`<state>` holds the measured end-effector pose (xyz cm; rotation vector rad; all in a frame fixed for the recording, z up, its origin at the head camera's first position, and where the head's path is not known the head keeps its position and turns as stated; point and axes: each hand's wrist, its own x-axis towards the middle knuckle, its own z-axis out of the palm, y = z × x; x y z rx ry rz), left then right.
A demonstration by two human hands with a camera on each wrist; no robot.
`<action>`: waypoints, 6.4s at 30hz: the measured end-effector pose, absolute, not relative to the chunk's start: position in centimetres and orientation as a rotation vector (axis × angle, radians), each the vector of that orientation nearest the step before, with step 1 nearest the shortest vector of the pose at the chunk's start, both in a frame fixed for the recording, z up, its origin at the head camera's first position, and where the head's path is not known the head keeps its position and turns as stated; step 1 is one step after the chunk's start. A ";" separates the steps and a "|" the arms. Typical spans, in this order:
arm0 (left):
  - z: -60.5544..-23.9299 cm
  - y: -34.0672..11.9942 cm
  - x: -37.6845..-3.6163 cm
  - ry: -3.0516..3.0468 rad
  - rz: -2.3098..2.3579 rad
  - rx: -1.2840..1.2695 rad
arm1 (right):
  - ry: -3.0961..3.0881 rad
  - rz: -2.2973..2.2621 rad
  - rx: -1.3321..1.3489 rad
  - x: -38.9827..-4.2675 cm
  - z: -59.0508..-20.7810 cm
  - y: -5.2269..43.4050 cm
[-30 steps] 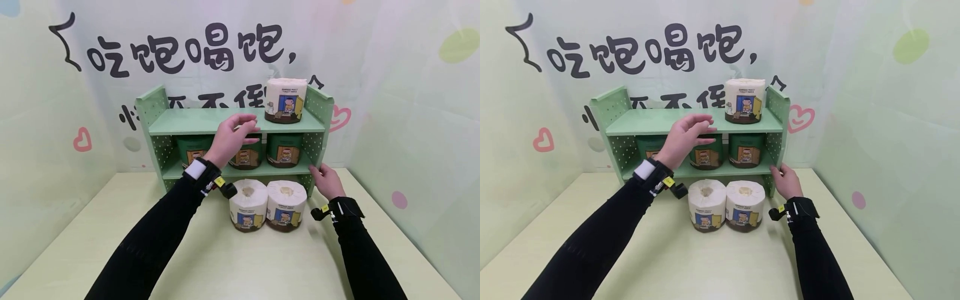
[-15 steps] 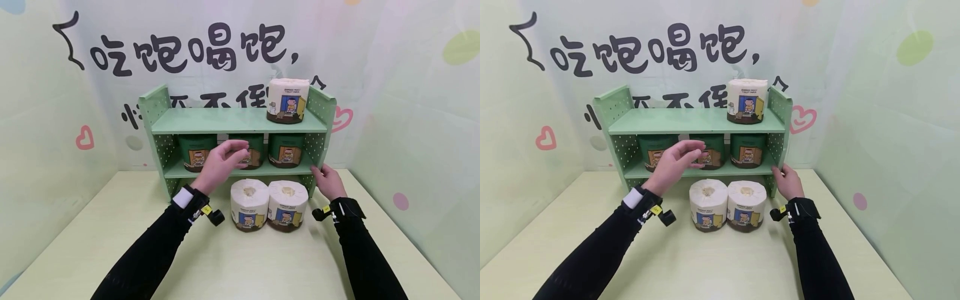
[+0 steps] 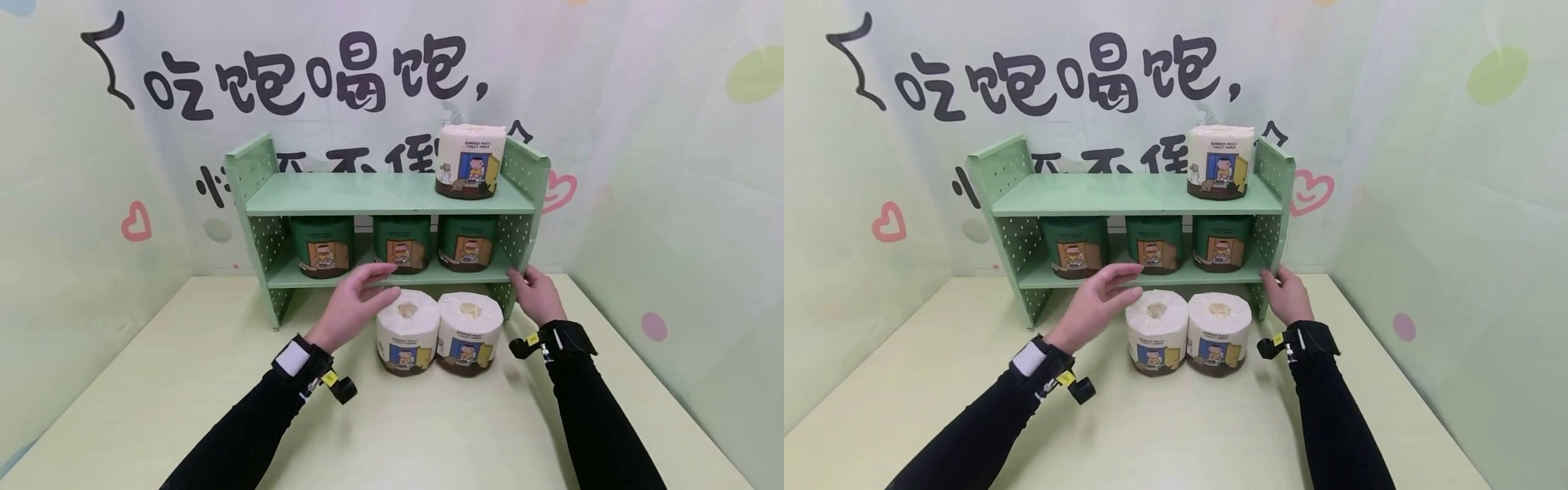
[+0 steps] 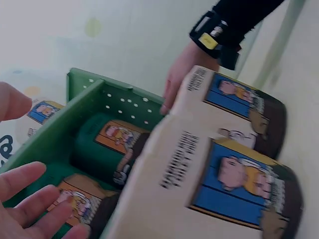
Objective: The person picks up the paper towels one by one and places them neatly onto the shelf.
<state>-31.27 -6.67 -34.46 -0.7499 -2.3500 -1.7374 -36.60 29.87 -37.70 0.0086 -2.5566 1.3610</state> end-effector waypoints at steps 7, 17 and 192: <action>-36.8 -6.9 -31.6 -2.388 -1.731 -0.691 | -2.550 1.344 0.006 -36.5 -37.6 29.7; -39.1 -6.4 -32.4 -2.456 -1.756 -0.612 | -2.551 1.339 0.003 -36.6 -37.7 29.8; -32.8 -8.5 -29.4 -2.493 -1.778 -1.003 | -2.556 1.324 0.024 -36.7 -38.0 29.9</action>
